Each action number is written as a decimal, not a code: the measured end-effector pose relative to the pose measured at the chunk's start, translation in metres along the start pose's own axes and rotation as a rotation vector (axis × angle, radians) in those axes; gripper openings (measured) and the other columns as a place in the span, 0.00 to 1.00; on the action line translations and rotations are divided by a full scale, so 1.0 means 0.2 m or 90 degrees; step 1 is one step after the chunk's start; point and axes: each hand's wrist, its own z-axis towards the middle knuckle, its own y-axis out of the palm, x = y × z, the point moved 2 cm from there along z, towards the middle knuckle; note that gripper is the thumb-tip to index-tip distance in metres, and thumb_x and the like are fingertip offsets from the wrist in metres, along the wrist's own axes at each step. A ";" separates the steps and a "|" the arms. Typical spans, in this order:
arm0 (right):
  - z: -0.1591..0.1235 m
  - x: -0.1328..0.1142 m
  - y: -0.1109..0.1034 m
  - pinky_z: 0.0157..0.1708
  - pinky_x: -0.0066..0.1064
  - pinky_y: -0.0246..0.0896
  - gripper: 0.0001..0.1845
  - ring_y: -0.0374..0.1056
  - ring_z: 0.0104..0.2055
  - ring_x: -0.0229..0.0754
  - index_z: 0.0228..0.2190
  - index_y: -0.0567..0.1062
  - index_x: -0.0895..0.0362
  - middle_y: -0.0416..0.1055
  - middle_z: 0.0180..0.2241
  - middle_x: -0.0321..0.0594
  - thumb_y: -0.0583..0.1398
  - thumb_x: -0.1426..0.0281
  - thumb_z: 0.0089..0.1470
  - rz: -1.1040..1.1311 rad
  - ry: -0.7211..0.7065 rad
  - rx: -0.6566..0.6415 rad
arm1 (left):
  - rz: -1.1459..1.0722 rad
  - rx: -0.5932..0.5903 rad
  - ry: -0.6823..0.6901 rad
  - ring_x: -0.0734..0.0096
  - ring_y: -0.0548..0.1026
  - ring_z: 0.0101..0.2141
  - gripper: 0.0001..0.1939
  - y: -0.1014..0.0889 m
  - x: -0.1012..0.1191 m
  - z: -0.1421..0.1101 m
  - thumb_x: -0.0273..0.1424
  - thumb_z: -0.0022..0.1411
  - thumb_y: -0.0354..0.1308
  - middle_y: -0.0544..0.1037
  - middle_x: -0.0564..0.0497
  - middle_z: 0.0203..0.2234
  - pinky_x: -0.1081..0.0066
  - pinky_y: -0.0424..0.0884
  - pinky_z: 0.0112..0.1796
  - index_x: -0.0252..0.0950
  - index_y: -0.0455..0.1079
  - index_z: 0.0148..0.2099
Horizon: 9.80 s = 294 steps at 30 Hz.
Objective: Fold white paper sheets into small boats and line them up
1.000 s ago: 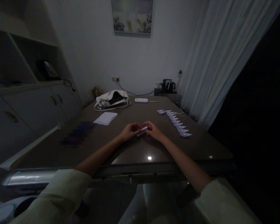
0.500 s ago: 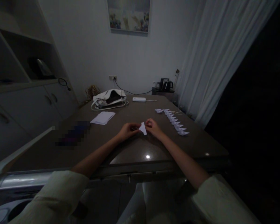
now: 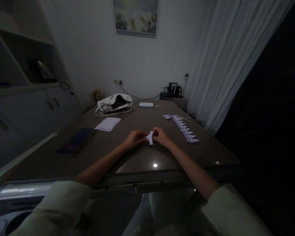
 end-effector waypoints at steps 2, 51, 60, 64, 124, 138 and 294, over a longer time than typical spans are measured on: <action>0.00 0.00 0.00 0.21 0.23 0.49 0.14 0.55 0.22 0.34 0.20 0.58 0.55 0.58 0.19 0.28 0.60 0.74 0.32 -0.007 -0.007 0.001 | 0.000 -0.004 0.005 0.70 0.71 0.28 0.16 0.00 0.01 0.00 0.39 0.53 0.61 0.76 0.49 0.29 0.73 0.65 0.30 0.33 0.75 0.40; -0.01 -0.04 0.00 0.26 0.26 0.57 0.11 0.65 0.26 0.37 0.29 0.76 0.60 0.72 0.25 0.39 0.62 0.64 0.44 -0.045 -0.086 0.014 | 0.027 -0.002 -0.042 0.75 0.65 0.23 0.19 0.02 -0.04 0.00 0.43 0.56 0.55 0.70 0.54 0.19 0.77 0.58 0.24 0.29 0.72 0.31; -0.02 -0.07 0.00 0.31 0.28 0.61 0.10 0.69 0.31 0.40 0.31 0.78 0.59 0.75 0.31 0.42 0.61 0.69 0.45 -0.027 -0.102 -0.019 | 0.067 -0.019 -0.021 0.74 0.66 0.23 0.17 0.03 -0.03 -0.01 0.40 0.57 0.54 0.71 0.53 0.21 0.77 0.58 0.25 0.30 0.73 0.31; -0.02 -0.06 0.00 0.32 0.29 0.61 0.10 0.69 0.33 0.41 0.33 0.78 0.58 0.76 0.34 0.42 0.61 0.70 0.46 -0.036 -0.115 -0.015 | 0.080 -0.013 -0.018 0.75 0.65 0.23 0.18 0.02 -0.03 -0.01 0.40 0.58 0.53 0.70 0.54 0.20 0.77 0.58 0.24 0.29 0.72 0.30; -0.04 -0.06 0.01 0.23 0.23 0.60 0.19 0.65 0.27 0.36 0.29 0.71 0.58 0.69 0.27 0.35 0.63 0.53 0.46 0.109 0.034 -0.065 | 0.420 0.023 0.223 0.68 0.72 0.35 0.11 0.02 0.11 -0.05 0.35 0.64 0.49 0.75 0.47 0.36 0.73 0.65 0.36 0.36 0.68 0.43; -0.04 -0.10 0.05 0.23 0.25 0.62 0.20 0.63 0.25 0.35 0.26 0.68 0.58 0.64 0.25 0.33 0.63 0.53 0.45 0.084 -0.001 -0.109 | 0.260 0.101 0.075 0.74 0.68 0.26 0.08 0.00 0.07 -0.03 0.33 0.62 0.50 0.72 0.51 0.28 0.76 0.62 0.28 0.34 0.67 0.35; -0.01 -0.02 0.01 0.21 0.25 0.55 0.19 0.62 0.20 0.35 0.25 0.71 0.60 0.69 0.21 0.36 0.62 0.55 0.46 0.014 -0.029 -0.036 | -0.085 0.101 -0.018 0.74 0.68 0.26 0.14 0.00 -0.04 0.01 0.38 0.59 0.54 0.72 0.52 0.27 0.76 0.64 0.27 0.33 0.65 0.42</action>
